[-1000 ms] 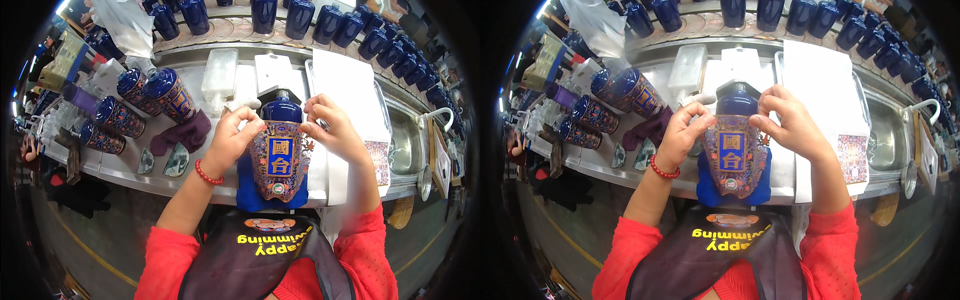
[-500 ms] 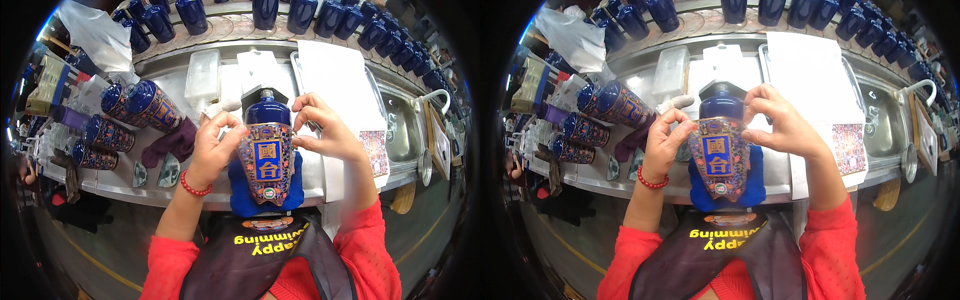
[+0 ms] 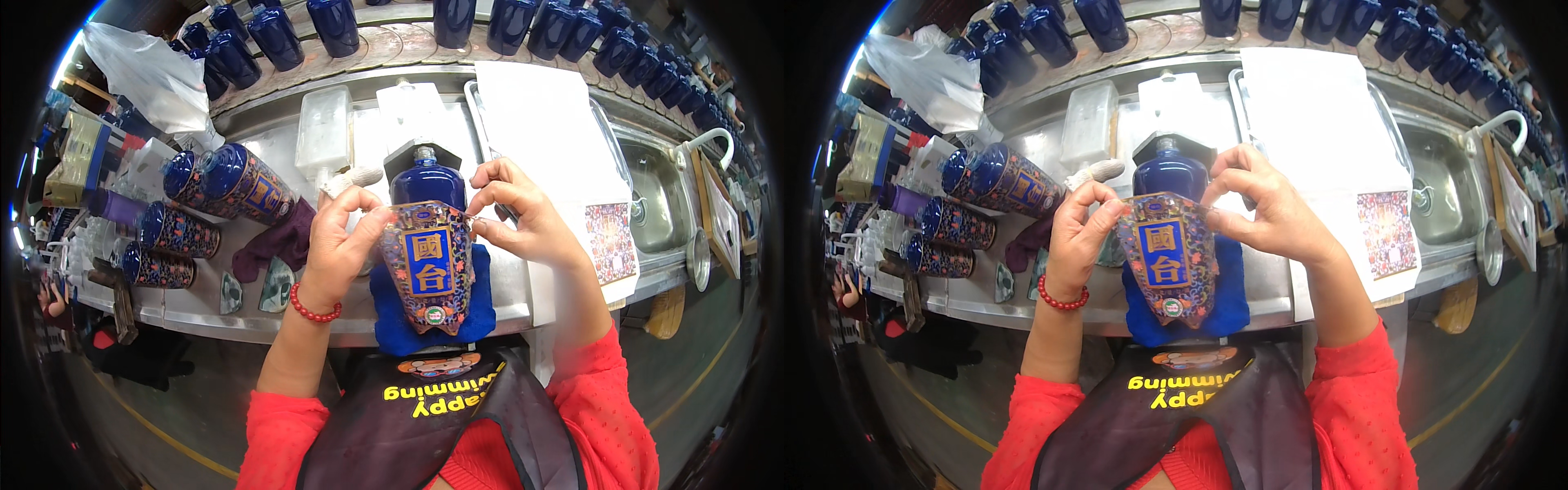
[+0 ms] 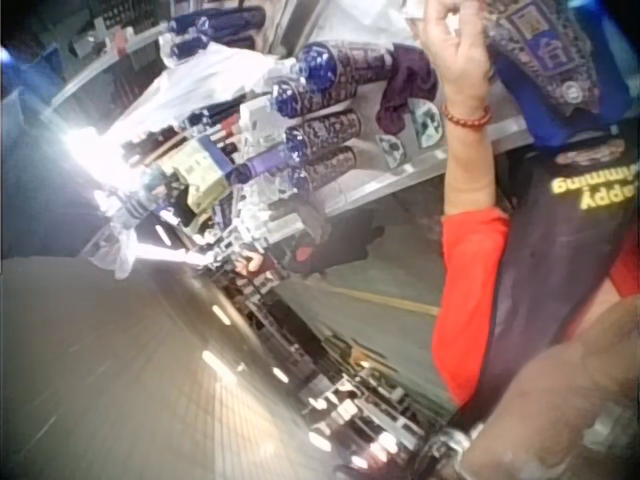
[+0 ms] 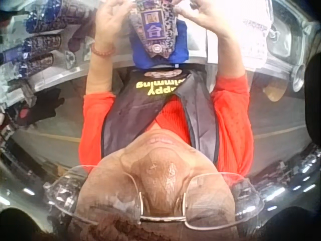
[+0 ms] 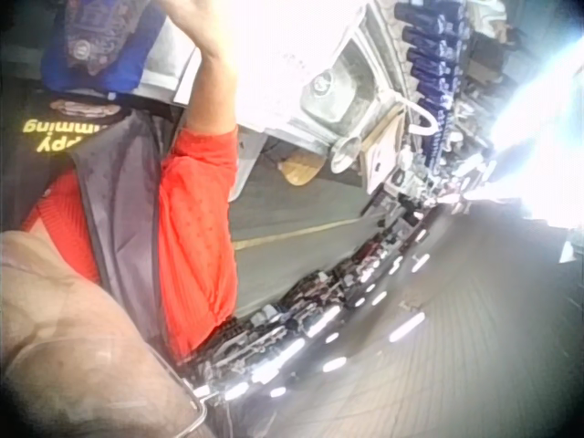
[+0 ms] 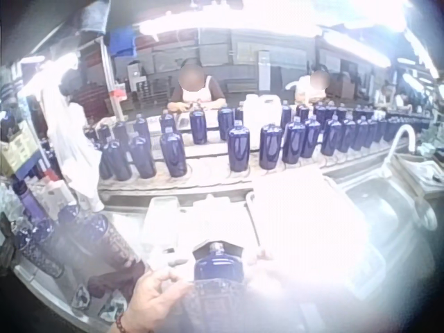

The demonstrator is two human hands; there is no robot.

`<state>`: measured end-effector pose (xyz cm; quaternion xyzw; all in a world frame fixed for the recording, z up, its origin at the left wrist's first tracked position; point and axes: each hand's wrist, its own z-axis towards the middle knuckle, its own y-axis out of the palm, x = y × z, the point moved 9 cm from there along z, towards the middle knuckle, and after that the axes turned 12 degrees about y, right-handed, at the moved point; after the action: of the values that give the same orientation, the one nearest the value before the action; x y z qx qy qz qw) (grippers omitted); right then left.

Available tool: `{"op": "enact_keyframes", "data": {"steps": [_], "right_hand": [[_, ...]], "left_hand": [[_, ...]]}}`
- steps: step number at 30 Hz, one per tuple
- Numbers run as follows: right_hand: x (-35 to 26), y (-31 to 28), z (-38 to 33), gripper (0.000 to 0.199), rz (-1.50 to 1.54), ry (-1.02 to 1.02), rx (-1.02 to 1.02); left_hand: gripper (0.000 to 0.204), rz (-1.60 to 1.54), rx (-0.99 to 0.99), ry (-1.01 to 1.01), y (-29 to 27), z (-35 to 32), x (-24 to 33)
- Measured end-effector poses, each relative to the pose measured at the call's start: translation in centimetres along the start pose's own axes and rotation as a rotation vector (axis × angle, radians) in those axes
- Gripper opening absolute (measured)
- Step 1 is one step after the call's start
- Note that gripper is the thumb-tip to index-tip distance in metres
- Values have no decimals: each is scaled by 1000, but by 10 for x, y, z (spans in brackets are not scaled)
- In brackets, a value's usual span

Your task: The person applies decorative stickers to blue bottles, smoothing each sticker with a small black tool and rotating the bottle to cover all sides. The person handles multiple bottles one at a time, placing finished bottles aside and picking up new ones from the floor.

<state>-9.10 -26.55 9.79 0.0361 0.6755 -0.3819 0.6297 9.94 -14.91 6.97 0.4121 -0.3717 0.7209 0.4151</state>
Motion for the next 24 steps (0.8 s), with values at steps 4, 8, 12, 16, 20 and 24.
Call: {"op": "enact_keyframes", "data": {"steps": [4,8,12,16,20,24], "right_hand": [[9,0,-1,9,99,13,-24],[12,-1,-1,7,239,40,-69],[21,0,-2,12,466,200,-99],[12,0,-2,19,247,119,-27],[9,1,0,24,82,76,70],[11,0,1,22,92,104,101]], "left_hand": [[15,-18,0,-30,1,-1,-3],[16,-71,6,-37,1,-1,-6],[8,-6,-96,29,5,2,-4],[12,-29,-77,1,4,1,-6],[18,33,-48,-9,3,0,-4],[17,5,-37,-18,3,2,-4]]}}
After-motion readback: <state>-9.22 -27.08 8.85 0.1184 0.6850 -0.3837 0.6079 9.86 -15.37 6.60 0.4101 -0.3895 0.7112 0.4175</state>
